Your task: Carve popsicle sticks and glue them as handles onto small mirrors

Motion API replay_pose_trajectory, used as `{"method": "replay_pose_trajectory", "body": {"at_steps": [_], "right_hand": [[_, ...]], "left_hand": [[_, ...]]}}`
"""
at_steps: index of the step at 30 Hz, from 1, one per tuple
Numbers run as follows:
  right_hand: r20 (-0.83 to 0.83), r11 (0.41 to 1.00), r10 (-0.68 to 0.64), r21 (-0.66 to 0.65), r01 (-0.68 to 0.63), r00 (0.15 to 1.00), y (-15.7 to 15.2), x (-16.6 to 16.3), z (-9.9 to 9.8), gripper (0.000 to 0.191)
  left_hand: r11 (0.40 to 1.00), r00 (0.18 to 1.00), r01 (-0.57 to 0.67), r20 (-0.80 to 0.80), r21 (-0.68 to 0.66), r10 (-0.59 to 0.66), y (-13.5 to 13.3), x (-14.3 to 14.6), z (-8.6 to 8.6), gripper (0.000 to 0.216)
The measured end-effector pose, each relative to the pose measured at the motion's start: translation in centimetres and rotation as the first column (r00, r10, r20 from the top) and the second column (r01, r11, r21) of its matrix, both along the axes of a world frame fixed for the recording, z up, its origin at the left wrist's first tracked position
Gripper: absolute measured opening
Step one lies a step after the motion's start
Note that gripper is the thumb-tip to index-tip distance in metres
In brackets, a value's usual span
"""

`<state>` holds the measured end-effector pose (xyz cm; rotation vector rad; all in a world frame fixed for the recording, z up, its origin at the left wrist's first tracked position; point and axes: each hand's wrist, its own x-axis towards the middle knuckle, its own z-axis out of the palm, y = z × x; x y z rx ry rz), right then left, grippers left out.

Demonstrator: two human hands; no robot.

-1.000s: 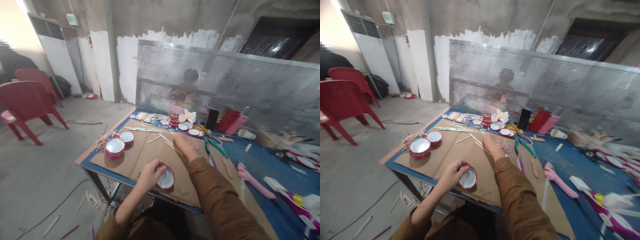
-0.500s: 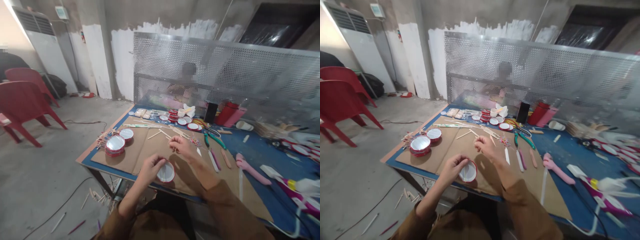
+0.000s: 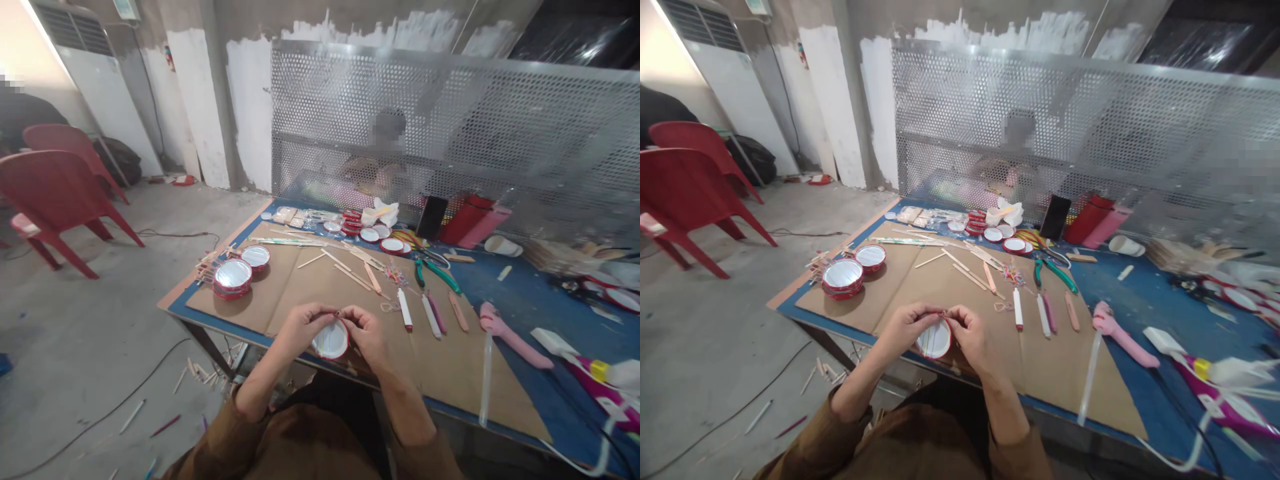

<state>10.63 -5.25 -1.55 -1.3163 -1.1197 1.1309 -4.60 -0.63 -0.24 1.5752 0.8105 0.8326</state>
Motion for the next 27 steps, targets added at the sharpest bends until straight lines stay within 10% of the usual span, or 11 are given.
{"method": "replay_pose_trajectory", "body": {"at_steps": [27], "right_hand": [[-0.078,0.997,-0.073,0.019,0.075,0.994,-0.68,-0.60,0.55,0.026]], "left_hand": [[0.997,1.000,-0.021,0.014,-0.074,0.022,0.03,-0.08,0.11,0.022]]}}
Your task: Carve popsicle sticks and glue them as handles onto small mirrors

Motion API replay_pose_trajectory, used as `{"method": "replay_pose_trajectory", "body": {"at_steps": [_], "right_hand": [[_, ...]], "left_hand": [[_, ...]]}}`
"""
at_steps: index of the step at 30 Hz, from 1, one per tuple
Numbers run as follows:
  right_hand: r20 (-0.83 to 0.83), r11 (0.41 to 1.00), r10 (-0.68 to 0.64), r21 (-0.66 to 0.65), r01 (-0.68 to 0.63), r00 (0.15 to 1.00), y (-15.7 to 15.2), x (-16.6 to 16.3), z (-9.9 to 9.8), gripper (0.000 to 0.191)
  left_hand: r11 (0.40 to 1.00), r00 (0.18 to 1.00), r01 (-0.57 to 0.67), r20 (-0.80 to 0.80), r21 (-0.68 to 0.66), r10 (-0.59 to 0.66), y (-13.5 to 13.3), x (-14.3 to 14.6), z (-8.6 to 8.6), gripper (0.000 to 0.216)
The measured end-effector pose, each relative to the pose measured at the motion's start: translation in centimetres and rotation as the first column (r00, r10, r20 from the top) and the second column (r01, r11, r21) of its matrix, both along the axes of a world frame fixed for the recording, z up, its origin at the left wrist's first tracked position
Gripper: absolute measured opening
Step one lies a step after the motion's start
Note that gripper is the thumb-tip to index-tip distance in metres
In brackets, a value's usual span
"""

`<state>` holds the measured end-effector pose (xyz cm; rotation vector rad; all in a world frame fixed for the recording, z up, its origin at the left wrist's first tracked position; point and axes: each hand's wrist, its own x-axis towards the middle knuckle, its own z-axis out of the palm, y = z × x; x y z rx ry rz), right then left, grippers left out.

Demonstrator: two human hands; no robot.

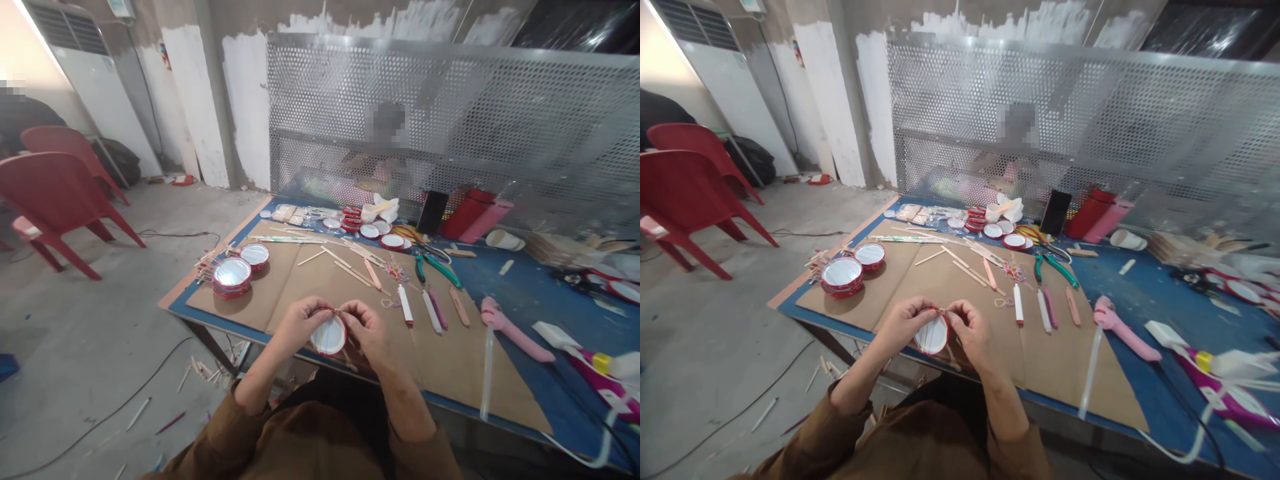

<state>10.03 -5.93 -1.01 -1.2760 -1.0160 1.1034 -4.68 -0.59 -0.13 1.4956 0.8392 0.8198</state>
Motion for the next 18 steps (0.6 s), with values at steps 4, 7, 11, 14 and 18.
{"method": "replay_pose_trajectory", "body": {"at_steps": [4,7,11,14,18], "right_hand": [[-0.171,1.000,-0.023,-0.020,0.020,0.985,-0.3,-0.3,1.1,0.024],[-0.250,1.000,0.012,0.006,-0.011,0.968,-0.4,-0.4,1.6,0.022],[-0.128,0.998,0.010,0.067,-0.001,0.992,-0.5,-0.3,1.2,0.021],[0.114,0.987,-0.011,0.159,-0.007,0.993,-1.2,-0.2,0.8,0.021],[0.441,0.956,-0.114,0.294,-0.023,0.890,-2.9,-0.3,0.4,0.015]], "left_hand": [[0.998,0.998,0.014,-0.060,0.057,-0.011,-0.1,0.1,0.3,0.019],[0.996,0.994,0.023,-0.107,0.083,-0.014,-0.1,0.3,0.3,0.018],[0.994,0.990,-0.012,-0.140,0.113,0.028,-0.1,0.6,0.5,0.016],[0.994,0.988,-0.051,-0.142,0.095,0.064,-0.1,0.9,0.6,0.017],[0.994,0.986,-0.083,-0.137,0.072,0.092,-0.1,1.1,0.5,0.015]]}}
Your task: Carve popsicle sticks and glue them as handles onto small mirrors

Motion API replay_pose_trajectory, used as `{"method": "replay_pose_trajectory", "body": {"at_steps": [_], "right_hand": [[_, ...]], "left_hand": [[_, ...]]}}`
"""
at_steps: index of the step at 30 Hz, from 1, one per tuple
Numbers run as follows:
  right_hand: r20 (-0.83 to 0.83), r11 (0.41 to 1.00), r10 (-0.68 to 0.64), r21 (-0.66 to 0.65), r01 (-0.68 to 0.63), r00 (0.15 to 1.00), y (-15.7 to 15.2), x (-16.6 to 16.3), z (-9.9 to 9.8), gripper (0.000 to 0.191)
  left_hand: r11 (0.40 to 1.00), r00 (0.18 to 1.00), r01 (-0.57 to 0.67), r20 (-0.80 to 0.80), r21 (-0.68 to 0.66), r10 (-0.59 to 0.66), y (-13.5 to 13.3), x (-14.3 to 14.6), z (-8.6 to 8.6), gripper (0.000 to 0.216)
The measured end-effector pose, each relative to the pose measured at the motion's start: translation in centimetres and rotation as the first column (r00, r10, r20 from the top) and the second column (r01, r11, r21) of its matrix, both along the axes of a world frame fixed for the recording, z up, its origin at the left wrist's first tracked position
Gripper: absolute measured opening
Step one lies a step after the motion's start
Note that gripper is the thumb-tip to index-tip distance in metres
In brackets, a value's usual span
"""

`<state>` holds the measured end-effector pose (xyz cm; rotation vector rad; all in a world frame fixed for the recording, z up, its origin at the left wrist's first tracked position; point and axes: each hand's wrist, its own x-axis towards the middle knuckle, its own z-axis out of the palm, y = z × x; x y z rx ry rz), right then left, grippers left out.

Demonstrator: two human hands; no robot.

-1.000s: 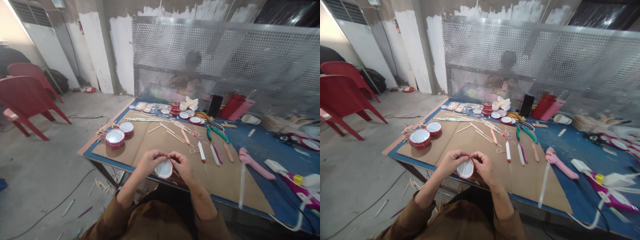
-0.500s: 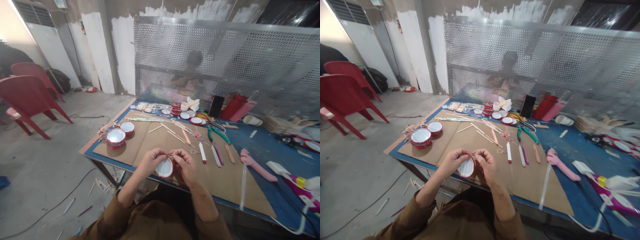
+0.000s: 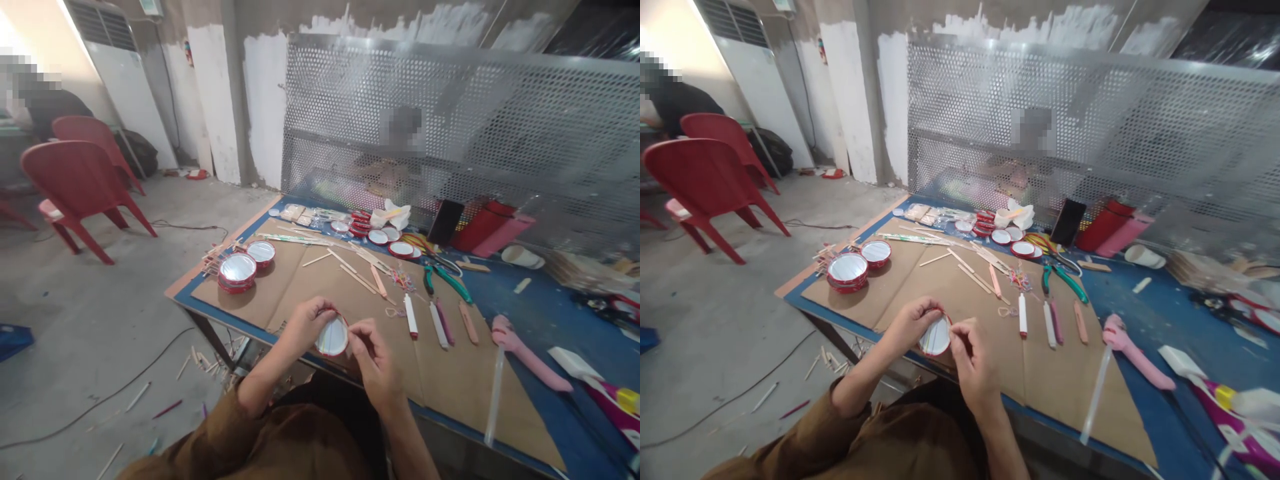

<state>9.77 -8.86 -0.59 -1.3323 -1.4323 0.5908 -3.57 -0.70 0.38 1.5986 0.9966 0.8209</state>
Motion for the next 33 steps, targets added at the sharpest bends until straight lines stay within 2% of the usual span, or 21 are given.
{"method": "replay_pose_trajectory", "body": {"at_steps": [4,8,13,19,26,33], "right_hand": [[0.225,0.993,-0.066,0.114,0.041,0.972,-1.8,-1.1,-0.6,0.011],[0.274,0.987,-0.148,0.100,0.125,0.950,-2.8,-2.4,-1.3,0.014],[0.138,0.962,-0.252,-0.069,0.263,0.958,-3.2,-2.9,-1.3,0.017],[0.013,0.917,-0.324,-0.244,0.317,0.946,-3.2,-3.0,-1.3,0.027],[-0.029,0.892,-0.356,-0.307,0.331,0.934,-2.9,-3.1,-0.9,0.033],[-0.186,0.886,-0.339,-0.393,0.246,0.922,-2.7,-2.9,-0.5,0.036]], "left_hand": [[0.998,0.999,-0.049,-0.021,0.048,0.050,-0.1,0.1,-0.2,0.014],[0.993,0.995,-0.078,-0.048,0.087,0.083,-0.3,0.1,-0.1,0.014],[0.990,0.995,-0.083,-0.036,0.110,0.088,-0.5,0.0,0.1,0.016],[0.989,0.995,-0.091,-0.016,0.113,0.094,-0.6,-0.2,-0.3,0.017],[0.984,0.991,-0.135,0.028,0.112,0.133,-0.7,-0.2,-0.5,0.018],[0.978,0.985,-0.173,0.017,0.114,0.172,-1.0,-0.2,-0.7,0.018]]}}
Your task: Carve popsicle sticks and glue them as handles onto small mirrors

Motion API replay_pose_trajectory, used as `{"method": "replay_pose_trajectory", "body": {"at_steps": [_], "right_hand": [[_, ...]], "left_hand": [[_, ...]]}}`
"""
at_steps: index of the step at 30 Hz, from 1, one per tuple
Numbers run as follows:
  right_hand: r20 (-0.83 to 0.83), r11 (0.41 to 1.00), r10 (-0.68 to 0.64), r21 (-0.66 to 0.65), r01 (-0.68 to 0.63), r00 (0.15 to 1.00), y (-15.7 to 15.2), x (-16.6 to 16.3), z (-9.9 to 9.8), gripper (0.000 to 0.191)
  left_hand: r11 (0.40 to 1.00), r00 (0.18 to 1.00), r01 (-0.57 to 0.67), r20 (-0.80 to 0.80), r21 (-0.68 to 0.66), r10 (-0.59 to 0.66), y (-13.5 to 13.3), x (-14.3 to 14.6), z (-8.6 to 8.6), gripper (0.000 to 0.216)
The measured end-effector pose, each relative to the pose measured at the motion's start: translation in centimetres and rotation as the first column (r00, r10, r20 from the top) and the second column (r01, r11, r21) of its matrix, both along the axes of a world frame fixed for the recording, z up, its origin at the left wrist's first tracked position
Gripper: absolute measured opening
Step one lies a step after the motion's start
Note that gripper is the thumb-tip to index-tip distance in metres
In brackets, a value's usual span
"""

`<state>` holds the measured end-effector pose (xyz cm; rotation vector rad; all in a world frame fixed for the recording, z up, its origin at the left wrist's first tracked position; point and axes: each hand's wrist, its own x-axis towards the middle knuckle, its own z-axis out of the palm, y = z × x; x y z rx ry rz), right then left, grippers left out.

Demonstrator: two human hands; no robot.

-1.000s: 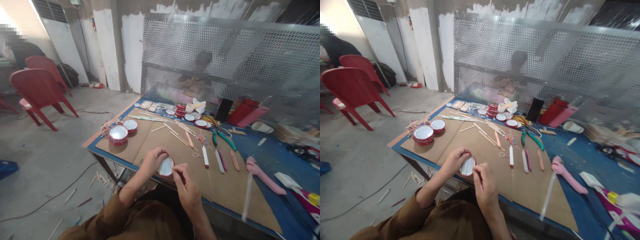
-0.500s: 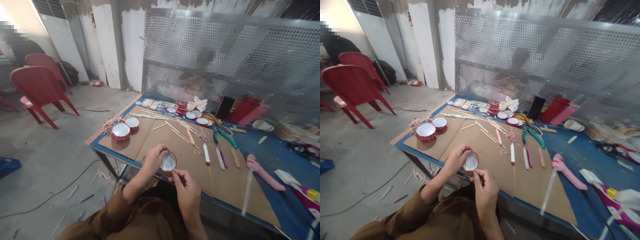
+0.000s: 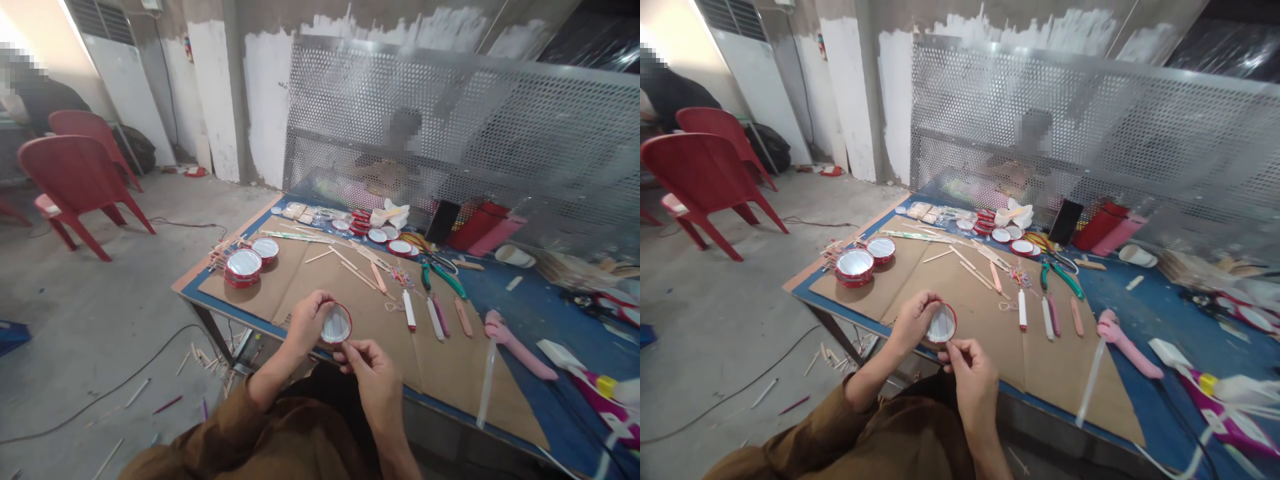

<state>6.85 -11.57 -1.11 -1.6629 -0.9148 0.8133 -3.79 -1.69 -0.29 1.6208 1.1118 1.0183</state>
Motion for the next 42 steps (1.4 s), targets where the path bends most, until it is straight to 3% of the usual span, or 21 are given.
{"method": "replay_pose_trajectory", "body": {"at_steps": [7,13,17,22,26,29,32,37,42], "right_hand": [[-0.203,0.999,-0.001,0.037,0.009,0.979,0.3,0.3,-0.4,0.033],[-0.258,0.999,-0.008,0.037,0.018,0.966,-0.1,0.5,-0.9,0.034],[-0.172,0.992,-0.066,0.096,0.084,0.983,-0.1,1.3,0.0,0.038],[0.023,0.991,0.112,0.064,-0.113,0.993,1.5,2.3,1.4,0.044],[-0.116,0.984,0.176,0.025,-0.174,0.978,3.1,2.5,1.2,0.036],[-0.246,0.995,0.099,0.043,-0.091,0.964,3.5,2.4,1.0,0.036],[-0.260,0.999,0.031,0.045,-0.020,0.965,3.5,2.3,1.1,0.037],[-0.275,1.000,0.005,0.029,0.003,0.962,3.3,2.0,1.1,0.039],[-0.231,0.987,0.160,0.055,-0.151,0.960,3.3,2.3,1.3,0.042]], "left_hand": [[0.999,0.998,-0.045,0.036,-0.008,0.045,-0.2,0.3,-0.2,0.016],[0.992,0.972,-0.097,0.205,-0.086,0.113,0.4,0.2,-0.3,0.017],[0.999,0.993,-0.040,0.113,0.002,0.040,0.1,0.2,-0.3,0.017],[0.992,0.990,0.114,0.079,0.052,-0.117,0.0,-0.2,-0.3,0.017],[0.982,0.968,0.185,0.165,0.048,-0.191,0.4,-0.7,-0.5,0.022],[0.975,0.934,0.223,0.286,0.000,-0.214,0.6,-0.8,-0.9,0.040],[0.966,0.911,0.257,0.342,-0.030,-0.232,0.7,-0.8,-1.2,0.037],[0.969,0.936,0.247,0.256,0.014,-0.242,0.7,-0.7,-1.4,0.025],[0.979,0.966,0.203,0.158,0.028,-0.205,0.5,-0.8,-0.9,0.019]]}}
